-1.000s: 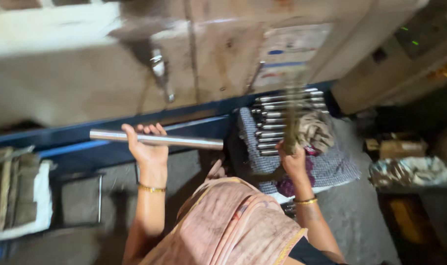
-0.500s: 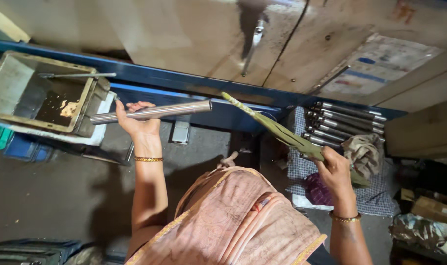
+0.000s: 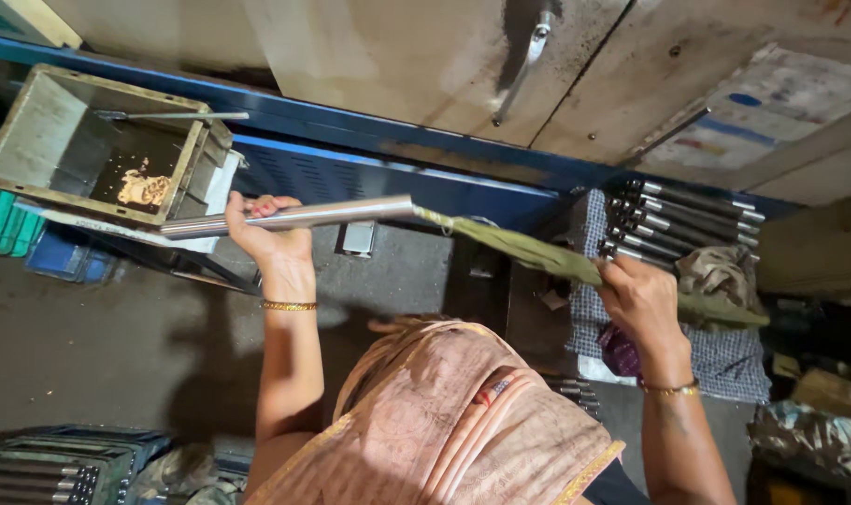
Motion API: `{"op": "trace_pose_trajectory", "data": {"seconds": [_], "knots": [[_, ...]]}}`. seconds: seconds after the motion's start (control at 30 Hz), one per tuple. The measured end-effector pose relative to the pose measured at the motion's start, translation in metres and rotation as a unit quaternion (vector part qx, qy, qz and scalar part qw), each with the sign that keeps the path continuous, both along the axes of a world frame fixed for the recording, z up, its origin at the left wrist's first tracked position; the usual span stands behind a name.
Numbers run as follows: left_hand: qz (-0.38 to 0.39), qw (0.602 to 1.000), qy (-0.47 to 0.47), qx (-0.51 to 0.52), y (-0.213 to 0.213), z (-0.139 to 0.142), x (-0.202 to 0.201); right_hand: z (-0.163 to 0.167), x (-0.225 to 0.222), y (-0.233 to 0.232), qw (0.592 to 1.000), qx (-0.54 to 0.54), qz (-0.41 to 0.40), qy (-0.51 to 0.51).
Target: The person operates a metal turning machine by inserting cylindrical metal rods into the chuck, closing the door, and running the machine. After each cycle, they remove the rod, wipe it with a cloth, and place it on a nearby rack. The process is repeated multiple times with different rods.
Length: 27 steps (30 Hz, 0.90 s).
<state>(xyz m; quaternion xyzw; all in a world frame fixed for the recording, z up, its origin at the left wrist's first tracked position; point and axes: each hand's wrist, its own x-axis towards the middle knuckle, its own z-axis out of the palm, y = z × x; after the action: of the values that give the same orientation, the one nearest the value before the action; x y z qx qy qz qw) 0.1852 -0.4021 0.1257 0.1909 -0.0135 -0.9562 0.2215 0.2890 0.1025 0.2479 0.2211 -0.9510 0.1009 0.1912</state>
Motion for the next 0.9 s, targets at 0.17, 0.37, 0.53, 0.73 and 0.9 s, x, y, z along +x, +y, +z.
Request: {"op": "trace_pose_trajectory", "data": {"seconds": [0.17,0.37,0.53,0.73,0.9], "knots": [[-0.010,0.998,0.056,0.004,-0.014,0.010,0.004,0.016,-0.024,-0.015,0.997,0.023,0.038,0.057],[-0.128,0.987,0.086,-0.049,0.004,0.021,0.005,0.026,-0.034,-0.062,0.992,0.041,0.116,0.042],[-0.174,0.980,0.096,-0.017,0.037,0.027,-0.003,0.013,-0.035,-0.122,0.990,0.000,0.140,0.005],[-0.198,0.952,0.218,-0.083,-0.004,0.046,-0.002,0.020,-0.042,-0.067,0.889,0.043,0.012,-0.456],[-0.182,0.942,0.282,-0.028,-0.050,0.056,0.002,-0.009,-0.018,0.013,0.774,-0.317,0.134,-0.531]]}}
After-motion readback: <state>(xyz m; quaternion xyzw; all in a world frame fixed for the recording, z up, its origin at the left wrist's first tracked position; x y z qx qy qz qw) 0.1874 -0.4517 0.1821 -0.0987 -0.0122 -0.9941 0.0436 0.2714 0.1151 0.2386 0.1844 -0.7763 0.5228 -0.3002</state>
